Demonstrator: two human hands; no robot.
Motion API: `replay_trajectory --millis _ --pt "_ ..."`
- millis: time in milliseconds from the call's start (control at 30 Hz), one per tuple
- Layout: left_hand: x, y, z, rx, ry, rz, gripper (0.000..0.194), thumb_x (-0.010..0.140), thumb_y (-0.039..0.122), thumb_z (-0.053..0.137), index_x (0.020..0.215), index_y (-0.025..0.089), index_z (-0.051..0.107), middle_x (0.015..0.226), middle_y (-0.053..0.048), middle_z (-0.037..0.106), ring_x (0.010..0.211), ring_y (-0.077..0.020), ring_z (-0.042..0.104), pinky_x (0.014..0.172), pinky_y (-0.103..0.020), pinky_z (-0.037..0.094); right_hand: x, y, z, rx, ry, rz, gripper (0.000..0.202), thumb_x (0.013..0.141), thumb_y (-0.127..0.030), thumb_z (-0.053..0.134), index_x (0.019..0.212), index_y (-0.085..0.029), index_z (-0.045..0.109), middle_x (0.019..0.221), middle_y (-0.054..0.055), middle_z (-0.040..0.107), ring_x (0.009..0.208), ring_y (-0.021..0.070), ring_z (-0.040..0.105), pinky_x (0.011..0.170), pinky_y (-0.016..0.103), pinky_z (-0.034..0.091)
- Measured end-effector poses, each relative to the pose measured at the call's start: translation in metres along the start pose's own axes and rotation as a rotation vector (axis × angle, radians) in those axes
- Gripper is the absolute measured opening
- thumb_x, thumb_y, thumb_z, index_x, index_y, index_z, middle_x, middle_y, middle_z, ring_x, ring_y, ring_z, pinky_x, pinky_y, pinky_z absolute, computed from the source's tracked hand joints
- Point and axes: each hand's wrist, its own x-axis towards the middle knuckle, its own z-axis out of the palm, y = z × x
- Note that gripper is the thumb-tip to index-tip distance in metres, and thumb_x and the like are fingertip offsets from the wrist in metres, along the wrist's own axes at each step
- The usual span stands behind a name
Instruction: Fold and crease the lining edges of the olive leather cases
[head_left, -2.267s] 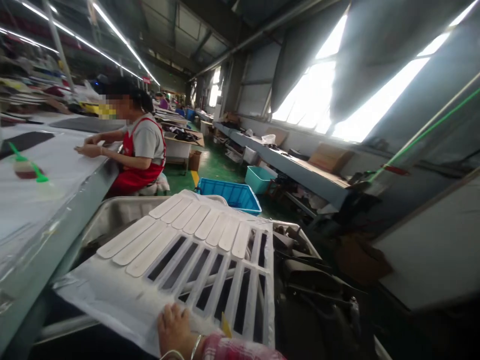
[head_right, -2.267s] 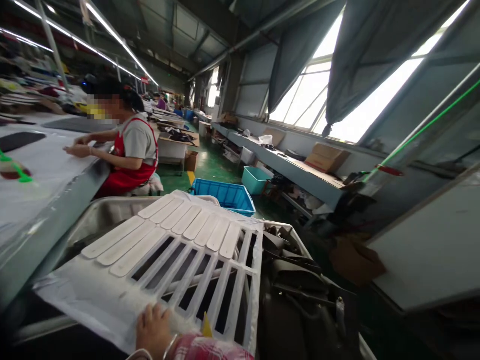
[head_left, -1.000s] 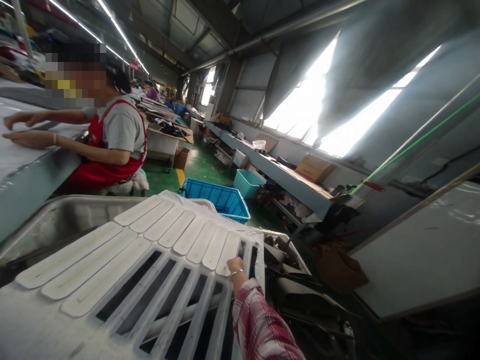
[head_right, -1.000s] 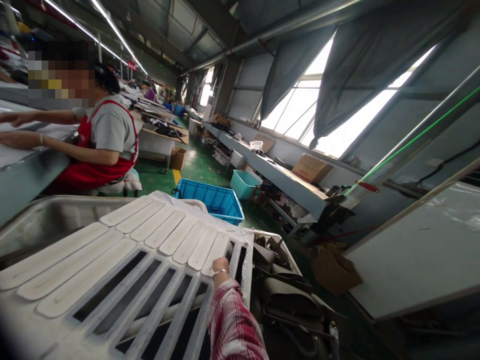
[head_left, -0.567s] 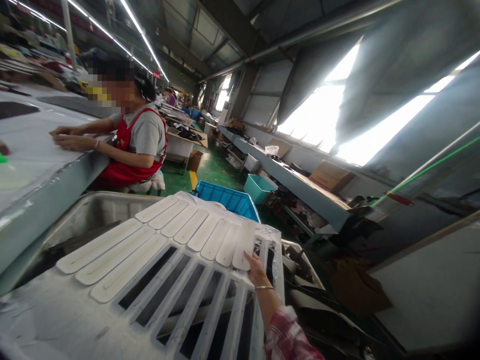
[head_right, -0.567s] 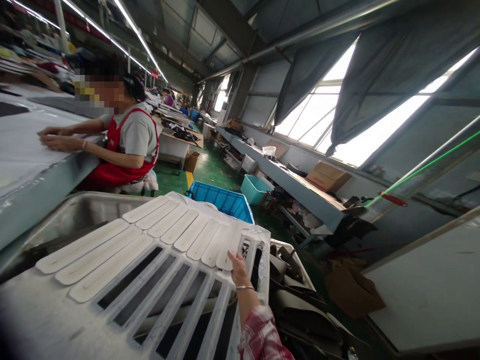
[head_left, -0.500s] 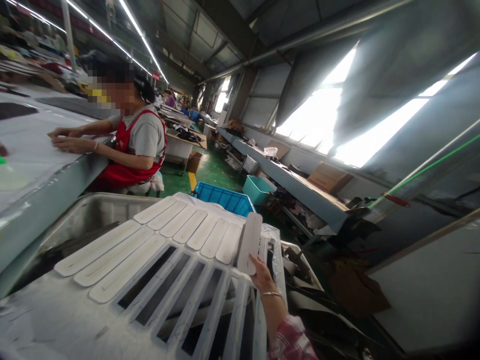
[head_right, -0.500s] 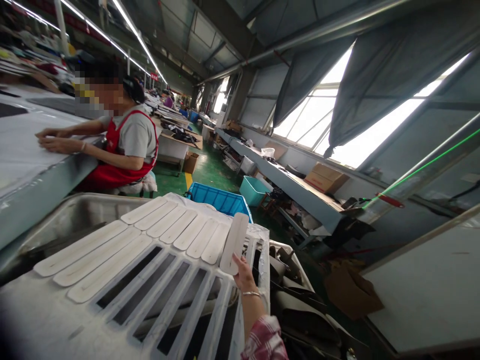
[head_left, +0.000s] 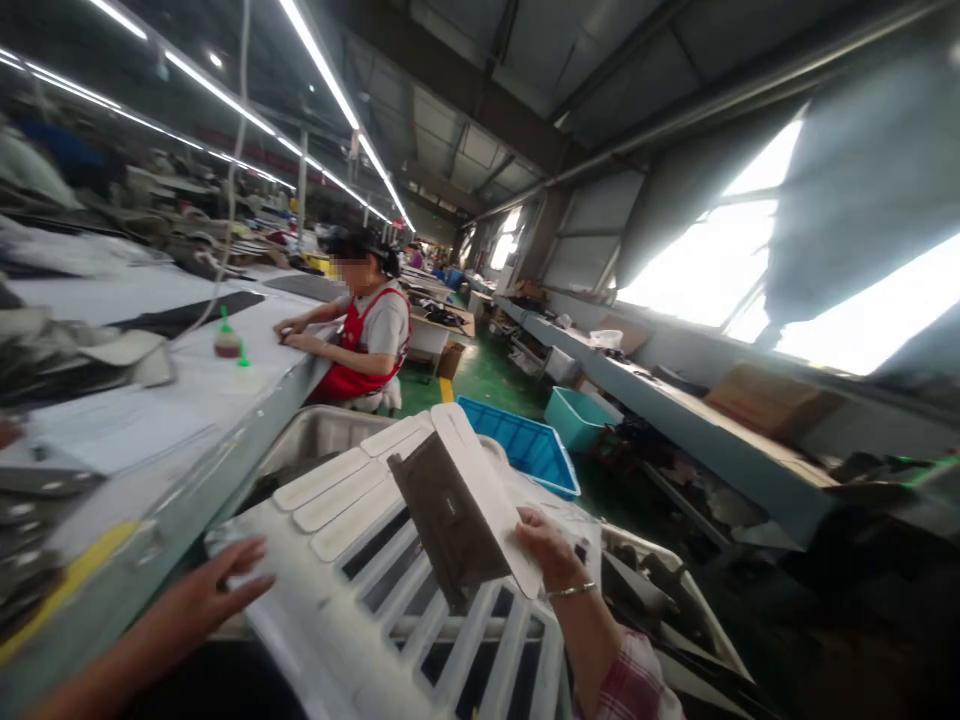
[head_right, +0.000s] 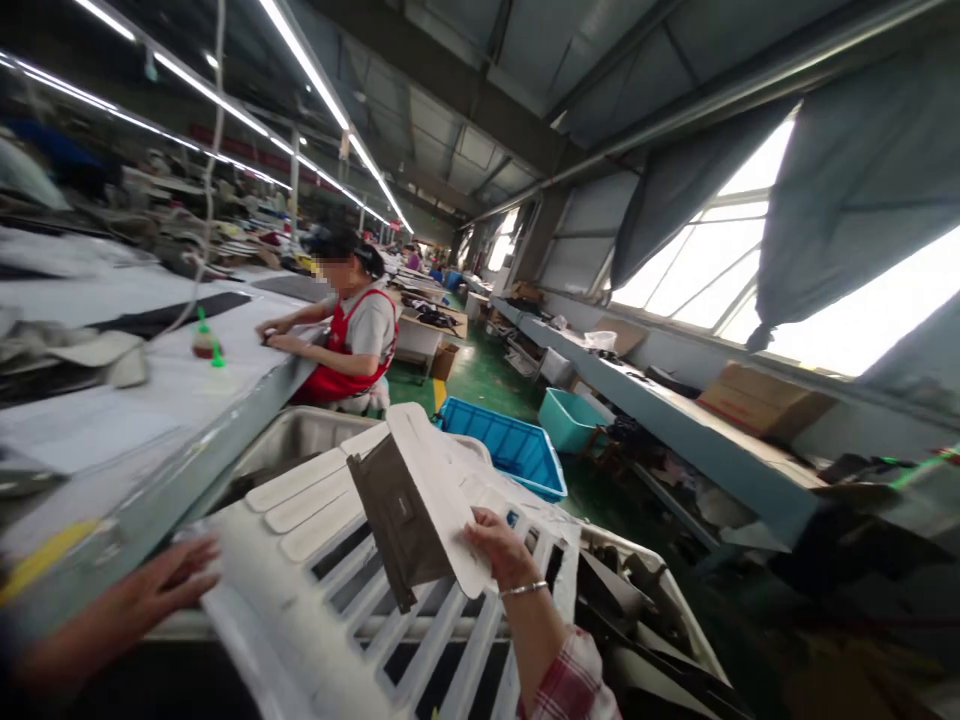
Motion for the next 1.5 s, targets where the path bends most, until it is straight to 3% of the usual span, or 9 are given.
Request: replay_trajectory --millis 100,167,233,333,467,733,967,1167,1500 --pt "-0.025 0.043 -0.043 0.044 0.044 0.165 0.079 0.067 0.053 0.06 0.131 0.017 0.032 0.138 -0.012 0.036 0.125 -0.0296 0.036 0.098 -0.043 0.038 -0.01 0.008 0.048 -0.033 -0.256 0.163 0.043 0.05 -0.034 0.077 0.081 -0.007 0.066 0.061 0.004 0.065 0.047 0.0127 0.058 0.044 0.02 0.044" --pt "-0.04 0.076 -0.064 0.089 0.005 0.24 0.08 0.063 0.05 0.065 0.13 0.017 0.037 0.132 -0.01 0.045 0.119 -0.0282 0.043 0.098 -0.04 0.037 -0.015 0.006 0.079 -0.11 -0.437 0.208 0.044 0.051 -0.036 0.076 0.081 -0.006 0.066 0.063 0.004 0.065 0.05 0.0126 0.058 0.046 0.019 0.045" --pt "-0.055 0.102 -0.079 0.047 -0.258 0.183 0.056 0.069 0.047 0.058 0.115 0.016 0.054 0.102 -0.006 0.064 0.091 -0.0231 0.06 0.079 -0.033 0.048 -0.019 0.0 0.106 -0.223 -0.519 0.159 0.047 0.056 -0.041 0.073 0.088 -0.008 0.065 0.07 0.003 0.065 0.054 0.0118 0.057 0.048 0.019 0.044" --pt "-0.083 0.122 -0.092 0.084 -0.248 0.064 0.039 0.073 0.047 0.052 0.09 0.014 0.065 0.07 0.0 0.065 0.064 -0.0165 0.058 0.059 -0.024 0.044 -0.026 -0.01 0.133 -0.553 -0.43 -0.114 0.049 0.068 -0.049 0.062 0.1 -0.012 0.064 0.09 0.005 0.065 0.078 0.0178 0.059 0.066 0.025 0.047" --pt "-0.126 0.131 -0.101 0.303 -0.093 0.028 0.032 0.074 0.043 0.05 0.078 0.015 0.066 0.063 0.003 0.061 0.063 -0.0151 0.056 0.056 -0.021 0.039 -0.05 -0.011 0.151 -0.986 -0.323 -0.319 0.061 0.075 -0.052 0.054 0.124 -0.016 0.049 0.111 0.009 0.058 0.096 0.0232 0.056 0.084 0.036 0.044" --pt "-0.183 0.138 -0.095 0.503 -0.052 0.014 0.026 0.078 0.037 0.045 0.077 0.019 0.064 0.066 0.0 0.063 0.065 -0.0175 0.058 0.058 -0.024 0.037 -0.099 0.035 0.196 -1.275 -0.33 -0.51 0.112 0.057 -0.058 0.068 0.143 -0.02 0.006 0.136 0.017 0.033 0.116 0.0317 0.042 0.093 0.046 0.037" --pt "-0.208 0.112 -0.085 0.526 -0.073 0.129 0.024 0.081 0.033 0.043 0.087 0.02 0.062 0.085 -0.003 0.064 0.08 -0.019 0.058 0.07 -0.026 0.04 -0.107 0.072 0.201 -1.313 -0.243 -0.67 0.096 0.065 -0.032 0.065 0.141 -0.015 0.009 0.124 0.016 0.042 0.111 0.0285 0.044 0.092 0.043 0.04" --pt "-0.208 0.106 -0.086 0.533 -0.071 0.236 0.026 0.085 0.031 0.039 0.09 0.021 0.062 0.085 -0.003 0.06 0.081 -0.0175 0.056 0.072 -0.026 0.04 -0.105 0.083 0.197 -1.318 -0.203 -0.818 0.092 0.067 -0.03 0.062 0.14 -0.014 0.009 0.126 0.017 0.04 0.114 0.0279 0.041 0.094 0.044 0.038" --pt "-0.217 0.086 -0.068 0.349 -0.279 0.131 0.021 0.075 0.034 0.054 0.086 0.022 0.066 0.086 -0.004 0.065 0.087 -0.0204 0.058 0.081 -0.028 0.043 -0.105 0.081 0.169 -1.589 -0.408 -0.856 0.078 0.074 -0.03 0.058 0.139 -0.013 0.019 0.12 0.015 0.045 0.103 0.0277 0.044 0.086 0.043 0.039"
